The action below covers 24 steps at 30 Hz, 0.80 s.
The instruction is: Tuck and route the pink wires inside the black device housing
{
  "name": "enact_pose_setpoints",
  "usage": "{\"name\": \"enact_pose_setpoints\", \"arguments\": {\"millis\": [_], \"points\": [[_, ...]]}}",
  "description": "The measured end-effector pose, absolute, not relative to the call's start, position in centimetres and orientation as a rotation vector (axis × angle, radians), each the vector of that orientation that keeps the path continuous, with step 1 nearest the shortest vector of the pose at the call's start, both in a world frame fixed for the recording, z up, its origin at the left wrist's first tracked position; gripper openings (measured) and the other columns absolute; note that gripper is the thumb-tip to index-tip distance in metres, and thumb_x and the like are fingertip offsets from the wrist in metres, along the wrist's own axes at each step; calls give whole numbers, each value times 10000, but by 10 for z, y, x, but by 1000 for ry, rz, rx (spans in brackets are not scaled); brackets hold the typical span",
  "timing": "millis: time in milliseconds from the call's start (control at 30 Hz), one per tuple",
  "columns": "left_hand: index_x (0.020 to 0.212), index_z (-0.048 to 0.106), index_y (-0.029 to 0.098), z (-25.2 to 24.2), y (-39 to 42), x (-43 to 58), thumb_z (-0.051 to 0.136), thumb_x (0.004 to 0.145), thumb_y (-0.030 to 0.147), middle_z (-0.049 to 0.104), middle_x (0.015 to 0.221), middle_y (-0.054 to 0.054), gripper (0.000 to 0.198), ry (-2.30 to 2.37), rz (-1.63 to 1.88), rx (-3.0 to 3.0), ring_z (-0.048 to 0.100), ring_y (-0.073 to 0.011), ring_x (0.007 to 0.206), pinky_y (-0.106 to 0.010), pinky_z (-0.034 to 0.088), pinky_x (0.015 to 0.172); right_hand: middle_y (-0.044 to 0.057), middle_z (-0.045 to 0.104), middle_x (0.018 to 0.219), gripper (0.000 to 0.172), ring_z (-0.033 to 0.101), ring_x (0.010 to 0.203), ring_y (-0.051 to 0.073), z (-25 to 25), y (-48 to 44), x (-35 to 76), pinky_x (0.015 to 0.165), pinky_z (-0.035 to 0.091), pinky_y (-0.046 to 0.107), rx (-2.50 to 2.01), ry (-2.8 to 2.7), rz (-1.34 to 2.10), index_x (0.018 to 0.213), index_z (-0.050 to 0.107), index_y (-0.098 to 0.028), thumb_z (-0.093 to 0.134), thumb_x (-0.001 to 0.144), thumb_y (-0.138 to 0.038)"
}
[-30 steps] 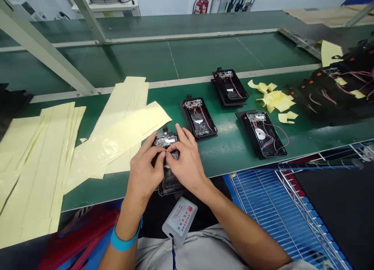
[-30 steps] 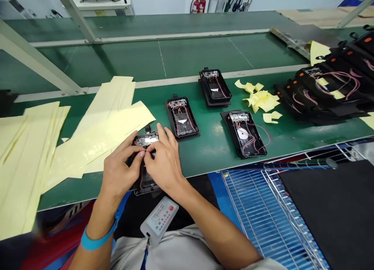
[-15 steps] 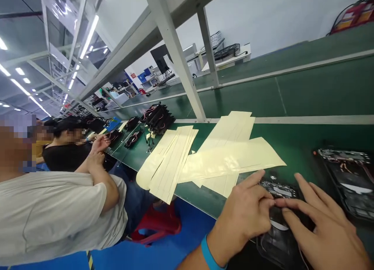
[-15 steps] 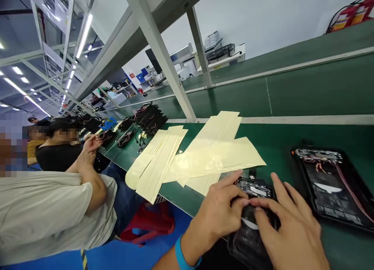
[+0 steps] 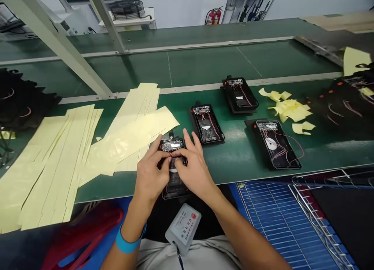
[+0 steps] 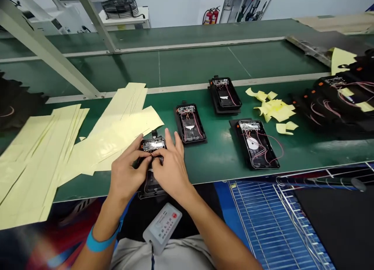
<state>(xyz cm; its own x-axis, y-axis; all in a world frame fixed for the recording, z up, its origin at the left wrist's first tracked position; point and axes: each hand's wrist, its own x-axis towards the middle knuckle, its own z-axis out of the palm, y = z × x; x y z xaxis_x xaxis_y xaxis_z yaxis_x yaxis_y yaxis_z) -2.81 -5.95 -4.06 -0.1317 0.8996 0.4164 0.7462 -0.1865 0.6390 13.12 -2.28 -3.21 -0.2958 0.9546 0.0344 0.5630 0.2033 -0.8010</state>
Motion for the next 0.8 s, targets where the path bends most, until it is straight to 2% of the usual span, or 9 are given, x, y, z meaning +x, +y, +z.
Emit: {"name": "enact_pose_setpoints", "arguments": {"millis": [167, 267, 433, 800], "points": [[954, 784, 211, -41, -60, -27, 692, 969, 203, 566, 1609, -11, 93, 1924, 1181, 1902, 688, -274, 1381, -417, 674, 1114, -1, 173, 1840, 234, 44, 1748, 354, -31, -22, 130, 1366, 296, 672, -1366, -1965, 922, 959, 812, -191, 581, 954, -156], [1021, 760, 214, -43, -60, -27, 691, 975, 220, 552, 1626, -11, 83, 1927, 1178, 1888, 667, -269, 1413, -432, 652, 1151, 1, 182, 1837, 239, 54, 1748, 345, -29, -20, 131, 1374, 280, 665, -1378, -1959, 961, 969, 823, -193, 586, 954, -166], [1288, 675, 239, -46, -61, -28, 694, 979, 238, 510, 1672, -27, 309, 1894, 1182, 1781, 627, -262, 1466, -450, 613, 1205, -12, 202, 1831, 264, 67, 1749, 327, -27, -20, 131, 1379, 237, 683, -1395, -1876, 1076, 1016, 829, -213, 584, 939, -152], [1393, 645, 234, -48, -60, -26, 686, 982, 234, 488, 1688, -68, 414, 1877, 1185, 1680, 577, -276, 1521, -470, 556, 1272, -12, 154, 1843, 208, 44, 1750, 325, -29, -19, 128, 1394, 103, 691, -1406, -1851, 1090, 960, 807, -224, 617, 913, -152]]}}
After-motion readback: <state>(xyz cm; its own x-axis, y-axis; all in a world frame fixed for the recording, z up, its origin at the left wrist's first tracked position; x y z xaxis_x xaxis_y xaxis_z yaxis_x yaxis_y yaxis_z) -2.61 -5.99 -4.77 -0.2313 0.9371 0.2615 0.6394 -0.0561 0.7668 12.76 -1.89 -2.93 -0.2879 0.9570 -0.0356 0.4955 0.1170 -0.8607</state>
